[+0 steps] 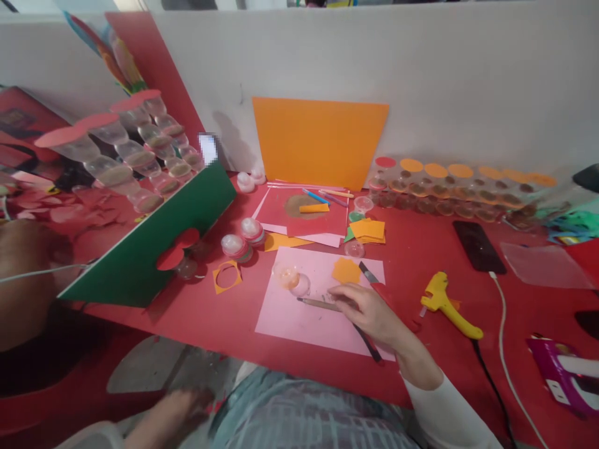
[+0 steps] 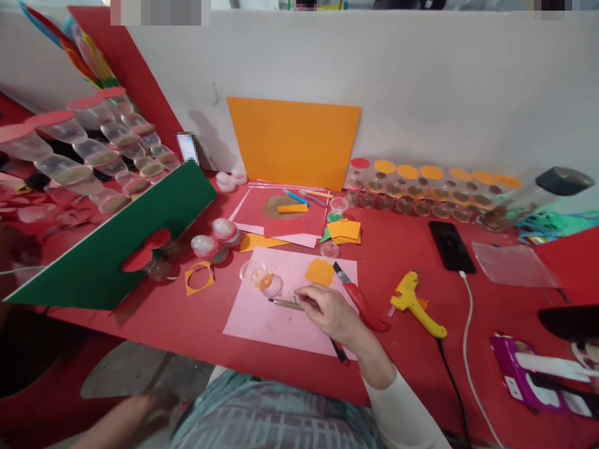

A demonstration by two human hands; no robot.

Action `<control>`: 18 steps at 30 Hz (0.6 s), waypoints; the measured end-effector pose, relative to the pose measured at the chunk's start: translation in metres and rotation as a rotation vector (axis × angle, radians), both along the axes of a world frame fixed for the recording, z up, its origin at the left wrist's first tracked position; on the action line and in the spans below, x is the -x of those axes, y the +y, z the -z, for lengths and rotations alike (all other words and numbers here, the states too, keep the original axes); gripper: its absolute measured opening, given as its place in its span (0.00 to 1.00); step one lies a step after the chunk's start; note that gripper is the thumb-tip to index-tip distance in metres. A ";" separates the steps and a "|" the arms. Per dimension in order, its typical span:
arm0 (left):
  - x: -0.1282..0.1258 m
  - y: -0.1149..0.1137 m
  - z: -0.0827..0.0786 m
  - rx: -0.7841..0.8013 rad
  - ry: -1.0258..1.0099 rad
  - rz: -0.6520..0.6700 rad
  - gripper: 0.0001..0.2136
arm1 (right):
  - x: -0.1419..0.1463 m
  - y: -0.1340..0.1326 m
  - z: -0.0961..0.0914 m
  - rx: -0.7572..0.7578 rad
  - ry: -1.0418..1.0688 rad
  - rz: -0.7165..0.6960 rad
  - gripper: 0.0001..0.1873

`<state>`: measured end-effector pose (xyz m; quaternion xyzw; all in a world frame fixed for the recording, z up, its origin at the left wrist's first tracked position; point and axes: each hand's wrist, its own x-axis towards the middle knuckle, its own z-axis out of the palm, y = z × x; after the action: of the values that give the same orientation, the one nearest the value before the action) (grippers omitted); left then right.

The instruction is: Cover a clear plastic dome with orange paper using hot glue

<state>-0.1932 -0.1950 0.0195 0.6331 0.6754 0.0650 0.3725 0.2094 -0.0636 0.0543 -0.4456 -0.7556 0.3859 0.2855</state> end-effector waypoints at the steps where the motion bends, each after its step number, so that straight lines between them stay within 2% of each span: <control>1: -0.001 0.021 -0.003 -0.030 -0.004 0.001 0.09 | 0.002 0.001 0.000 -0.002 0.004 0.006 0.13; 2: -0.006 0.043 -0.008 -0.074 -0.019 0.004 0.11 | 0.003 0.002 -0.001 -0.004 0.006 0.006 0.13; 4: -0.030 0.088 -0.020 -0.341 -0.035 -0.060 0.17 | 0.006 0.005 -0.002 -0.007 0.002 0.008 0.14; 6: -0.065 0.130 -0.027 -0.503 -0.073 -0.011 0.26 | 0.006 0.008 -0.003 -0.006 -0.009 0.012 0.14; 7: -0.082 0.147 -0.028 -0.548 -0.094 0.021 0.29 | 0.006 0.010 -0.003 -0.004 -0.015 0.020 0.15; 9: -0.111 0.174 -0.027 -0.517 -0.168 0.088 0.30 | 0.005 0.014 -0.002 -0.003 -0.029 0.041 0.15; 12: -0.136 0.193 -0.030 -0.365 -0.307 0.131 0.24 | 0.002 0.022 0.003 -0.007 -0.019 0.068 0.15; 14: -0.144 0.197 -0.039 -0.381 -0.409 0.078 0.22 | 0.003 0.027 0.010 0.001 0.041 0.099 0.16; 16: -0.153 0.201 -0.051 -0.414 -0.525 0.018 0.22 | 0.004 0.030 0.018 0.018 0.131 0.153 0.21; 18: -0.164 0.205 -0.061 -0.425 -0.615 -0.031 0.23 | 0.008 0.033 0.025 0.026 0.224 0.205 0.32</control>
<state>-0.0290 0.0105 0.0807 0.6369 0.5129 0.3965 0.4172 0.2015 -0.0304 0.0290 -0.4783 -0.6645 0.4118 0.4001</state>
